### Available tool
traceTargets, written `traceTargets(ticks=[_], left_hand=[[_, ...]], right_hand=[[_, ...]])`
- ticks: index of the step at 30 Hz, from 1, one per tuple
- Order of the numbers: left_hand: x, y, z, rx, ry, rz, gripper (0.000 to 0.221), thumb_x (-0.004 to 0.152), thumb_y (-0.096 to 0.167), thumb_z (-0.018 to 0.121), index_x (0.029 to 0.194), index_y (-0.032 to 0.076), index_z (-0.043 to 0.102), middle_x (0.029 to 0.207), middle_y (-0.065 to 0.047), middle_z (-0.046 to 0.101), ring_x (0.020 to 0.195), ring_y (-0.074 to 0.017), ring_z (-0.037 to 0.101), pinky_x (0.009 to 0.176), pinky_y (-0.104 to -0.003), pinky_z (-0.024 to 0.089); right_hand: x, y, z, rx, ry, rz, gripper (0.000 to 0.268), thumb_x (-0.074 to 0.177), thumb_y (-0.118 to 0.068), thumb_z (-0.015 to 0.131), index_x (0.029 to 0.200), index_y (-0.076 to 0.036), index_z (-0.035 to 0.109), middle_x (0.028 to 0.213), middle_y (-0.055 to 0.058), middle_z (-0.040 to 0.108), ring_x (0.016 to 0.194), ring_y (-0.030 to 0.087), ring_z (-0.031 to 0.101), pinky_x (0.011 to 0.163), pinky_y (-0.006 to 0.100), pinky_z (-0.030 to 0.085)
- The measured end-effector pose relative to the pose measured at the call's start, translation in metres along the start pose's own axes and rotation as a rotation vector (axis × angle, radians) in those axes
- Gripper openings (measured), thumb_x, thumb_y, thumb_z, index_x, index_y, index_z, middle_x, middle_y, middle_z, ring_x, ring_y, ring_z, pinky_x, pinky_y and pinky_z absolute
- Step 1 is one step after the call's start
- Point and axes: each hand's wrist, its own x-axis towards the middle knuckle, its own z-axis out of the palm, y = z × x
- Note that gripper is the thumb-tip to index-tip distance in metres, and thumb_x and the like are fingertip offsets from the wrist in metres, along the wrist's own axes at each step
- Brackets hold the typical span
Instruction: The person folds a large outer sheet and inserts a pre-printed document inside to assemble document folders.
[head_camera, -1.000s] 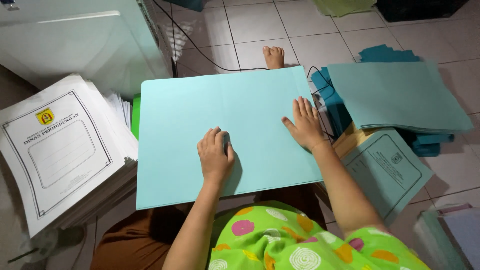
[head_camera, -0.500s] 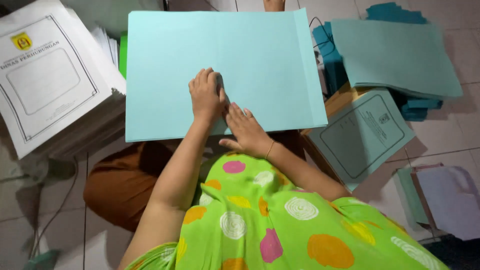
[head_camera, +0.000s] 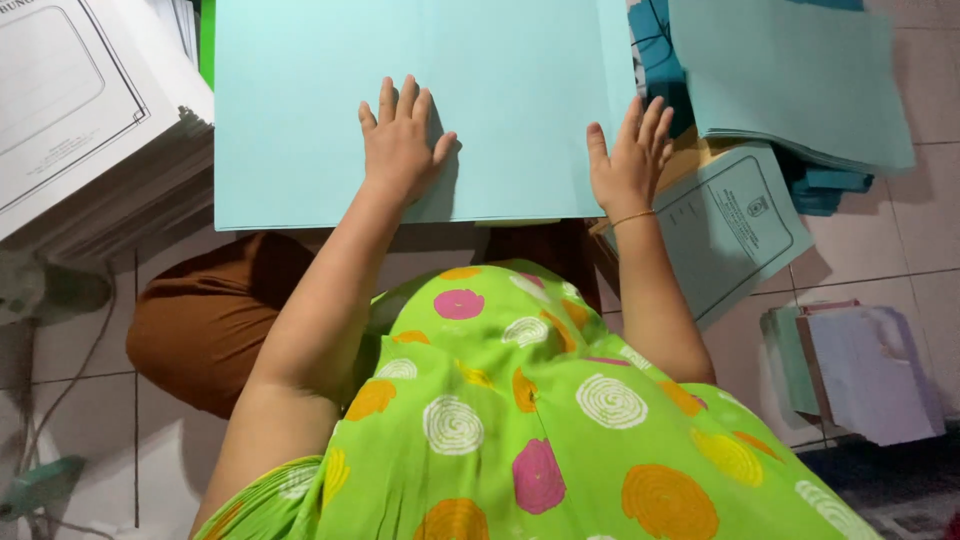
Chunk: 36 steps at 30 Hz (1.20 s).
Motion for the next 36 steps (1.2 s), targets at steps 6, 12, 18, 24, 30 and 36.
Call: traceTargets(ticks=[6,12,18,24,30,36], left_hand=[[-0.037,0.052,-0.009,-0.061,-0.046,-0.012,0.092,0.101,0.067,0.040,0.160,-0.002,0.028,0.167,-0.026,0.019,0.156,-0.0419,0.009,0.120,-0.065,0.008],[0.017,0.046,0.004,-0.172,-0.055,-0.047,0.102,0.098,0.076,0.032,0.159,-0.006,0.024,0.166,-0.030,0.017,0.156,-0.0437,0.008,0.121,-0.063,0.003],[0.190,0.014,0.038,-0.099,0.008,-0.144,0.108,0.095,0.082,0.027,0.159,-0.004,0.022,0.167,-0.027,0.015,0.156,-0.0412,0.006,0.123,-0.062,0.010],[0.239,-0.010,0.046,0.005,0.076,-0.116,0.107,0.095,0.084,0.026,0.160,-0.002,0.026,0.166,-0.025,0.021,0.156,-0.0387,0.013,0.123,-0.059,0.014],[0.092,0.028,0.020,0.051,-0.003,0.039,0.098,0.098,0.074,0.029,0.160,-0.002,0.025,0.167,-0.026,0.022,0.156,-0.0405,0.016,0.123,-0.057,0.017],[-0.062,0.043,-0.007,-0.025,-0.157,0.344,0.092,0.099,0.073,0.027,0.163,0.007,0.020,0.169,-0.017,0.021,0.157,-0.0339,0.015,0.124,-0.053,0.010]], right_hand=[[-0.011,-0.023,-0.004,-0.041,-0.081,0.004,0.084,0.106,-0.062,0.038,0.162,-0.002,0.020,0.168,0.024,0.013,0.156,0.038,0.010,0.120,0.064,0.017],[-0.009,-0.027,-0.003,-0.037,-0.078,-0.002,0.090,0.100,-0.067,0.039,0.160,-0.001,0.024,0.166,0.027,0.019,0.155,0.040,0.016,0.119,0.062,0.020],[-0.008,-0.028,-0.001,-0.065,-0.049,0.008,0.091,0.099,-0.068,0.040,0.159,-0.001,0.026,0.165,0.026,0.024,0.153,0.040,0.022,0.117,0.059,0.025],[-0.008,-0.030,-0.002,-0.051,-0.059,0.028,0.092,0.098,-0.069,0.040,0.160,-0.004,0.026,0.165,0.024,0.024,0.153,0.039,0.023,0.115,0.059,0.027],[-0.009,-0.036,-0.010,-0.029,-0.071,0.048,0.090,0.099,-0.069,0.037,0.161,-0.004,0.026,0.166,0.024,0.023,0.153,0.040,0.022,0.115,0.061,0.028],[-0.009,-0.032,-0.007,-0.053,-0.089,0.057,0.092,0.098,-0.071,0.036,0.162,-0.006,0.023,0.167,0.021,0.021,0.154,0.037,0.020,0.116,0.061,0.028]])
